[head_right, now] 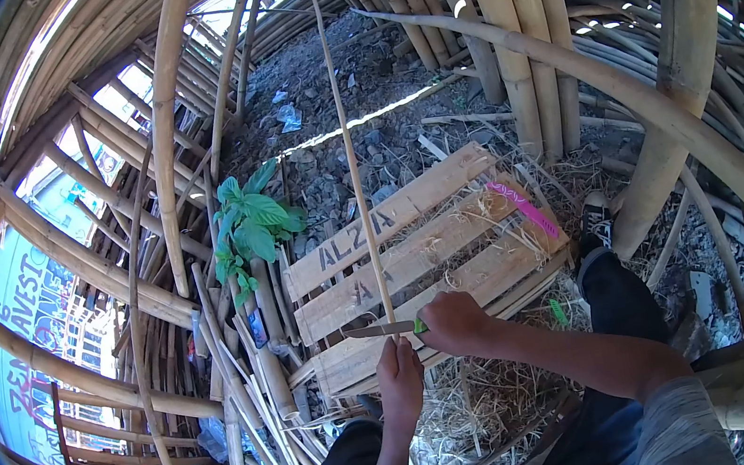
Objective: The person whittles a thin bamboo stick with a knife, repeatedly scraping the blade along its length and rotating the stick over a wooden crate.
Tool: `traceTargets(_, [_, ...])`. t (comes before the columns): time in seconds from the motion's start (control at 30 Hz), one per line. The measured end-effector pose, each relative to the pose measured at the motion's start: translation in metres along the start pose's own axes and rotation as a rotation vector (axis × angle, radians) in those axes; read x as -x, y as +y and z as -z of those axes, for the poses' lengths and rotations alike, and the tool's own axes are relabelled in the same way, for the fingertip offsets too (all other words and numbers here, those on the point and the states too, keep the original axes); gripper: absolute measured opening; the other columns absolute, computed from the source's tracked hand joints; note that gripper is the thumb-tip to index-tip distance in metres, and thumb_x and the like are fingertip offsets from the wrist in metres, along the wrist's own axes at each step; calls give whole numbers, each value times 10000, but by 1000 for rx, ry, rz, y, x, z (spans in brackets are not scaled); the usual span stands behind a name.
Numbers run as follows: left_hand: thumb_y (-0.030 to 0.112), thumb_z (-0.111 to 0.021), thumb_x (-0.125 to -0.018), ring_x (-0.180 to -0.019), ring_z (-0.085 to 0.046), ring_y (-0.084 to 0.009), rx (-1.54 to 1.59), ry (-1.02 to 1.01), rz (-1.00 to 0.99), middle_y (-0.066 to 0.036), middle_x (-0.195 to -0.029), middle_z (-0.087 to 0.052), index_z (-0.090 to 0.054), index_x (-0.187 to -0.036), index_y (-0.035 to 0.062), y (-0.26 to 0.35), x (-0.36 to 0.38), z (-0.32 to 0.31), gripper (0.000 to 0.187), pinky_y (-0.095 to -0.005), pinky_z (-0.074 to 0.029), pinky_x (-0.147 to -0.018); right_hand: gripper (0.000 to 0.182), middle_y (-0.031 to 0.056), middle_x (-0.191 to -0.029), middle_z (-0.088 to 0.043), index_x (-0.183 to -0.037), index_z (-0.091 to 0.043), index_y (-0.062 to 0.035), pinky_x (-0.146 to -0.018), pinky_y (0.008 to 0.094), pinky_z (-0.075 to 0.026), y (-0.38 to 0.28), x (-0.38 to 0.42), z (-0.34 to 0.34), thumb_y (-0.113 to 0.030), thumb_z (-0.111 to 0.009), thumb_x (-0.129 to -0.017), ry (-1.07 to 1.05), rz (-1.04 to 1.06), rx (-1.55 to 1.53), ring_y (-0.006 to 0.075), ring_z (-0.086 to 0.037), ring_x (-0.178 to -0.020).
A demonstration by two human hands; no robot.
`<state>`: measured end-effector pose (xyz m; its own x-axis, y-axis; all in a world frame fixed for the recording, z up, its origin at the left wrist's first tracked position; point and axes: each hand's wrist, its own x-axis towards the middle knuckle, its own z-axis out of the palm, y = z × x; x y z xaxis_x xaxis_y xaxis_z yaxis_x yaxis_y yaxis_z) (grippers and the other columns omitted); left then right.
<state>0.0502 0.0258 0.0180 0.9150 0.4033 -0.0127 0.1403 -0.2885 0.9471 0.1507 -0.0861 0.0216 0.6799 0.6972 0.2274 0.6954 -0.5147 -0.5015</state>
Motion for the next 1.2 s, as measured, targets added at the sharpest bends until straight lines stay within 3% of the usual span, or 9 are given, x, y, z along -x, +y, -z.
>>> traceTargets(0.13, [141, -393, -937, -398, -379, -310, -257, 53, -189, -166, -514, -443, -426, -753, -5, 16, 6, -1, 238, -362, -299, -409, 176, 166, -588, -589, -624, -620, -38, -598, 435, -495, -1, -1, -3, -210, -609, -659, -41, 4, 0, 337, -610, -586])
traceTargets(0.2, [116, -406, -922, -598, -504, -470, -275, -4, -106, -287, -599, -506, -462, -814, -35, 30, 10, 2, 194, -509, -326, -466, 172, 166, -588, -590, -616, -621, -39, -597, 434, -494, 3, -4, 0, -207, -612, -651, -52, 29, 21, 333, -610, -583])
traceTargets(0.33, [129, -405, -928, -567, -499, -467, -323, 22, -162, -280, -581, -495, -458, -804, -28, 28, 7, 4, 207, -496, -327, -454, 169, 169, -584, -588, -605, -617, -40, -573, 418, -494, 20, -18, 0, -205, -616, -645, 90, 64, 97, 322, -610, -571])
traceTargets(0.53, [220, -384, -963, -435, -311, -47, 66, -192, 89, 41, -522, -351, -410, -727, 54, 22, 43, -5, 289, -251, -239, -392, 228, 175, -615, -593, -654, -600, -3, -564, 438, -483, 110, -68, 36, -206, -572, -754, 390, -653, 58, 305, -616, -609])
traceTargets(0.6, [208, -389, -961, -430, -293, -42, 474, -260, 334, 39, -530, -347, -407, -717, 76, 27, 42, -1, 278, -226, -236, -386, 250, 188, -652, -597, -642, -584, -1, -558, 446, -465, 135, -60, 55, -210, -555, -774, 483, -264, 254, 310, -610, -631])
traceTargets(0.73, [215, -392, -962, -424, -273, -26, 259, -200, 217, 52, -545, -325, -407, -719, 93, 8, 34, 26, 272, -206, -222, -378, 240, 182, -639, -589, -632, -571, 0, -521, 421, -442, 116, -53, 69, -194, -562, -773, 585, -300, -183, 285, -596, -594])
traceTargets(0.87, [208, -400, -961, -461, -330, -32, 293, -141, 198, 51, -536, -342, -424, -748, 50, 8, 37, 36, 266, -224, -271, -415, 217, 140, -525, -542, -633, -580, -12, -495, 366, -431, 64, -31, 53, -191, -592, -755, 268, -306, -204, 216, -535, -471])
traceTargets(1.0, [217, -385, -965, -405, -313, -36, 407, -141, 335, 45, -533, -346, -405, -732, 77, 7, 35, 35, 272, -217, -252, -365, 161, 127, -546, -572, -667, -615, -39, -538, 399, -482, 14, -8, 5, -200, -620, -679, 136, 152, -58, 278, -591, -525])
traceTargets(1.2, [196, -380, -954, -390, -228, -29, 505, -145, 424, 53, -538, -298, -379, -740, 109, 8, 28, 30, 231, -213, -180, -344, 185, 155, -598, -592, -668, -622, -36, -588, 421, -498, -13, -1, -23, -220, -621, -651, -91, 189, -9, 322, -616, -600])
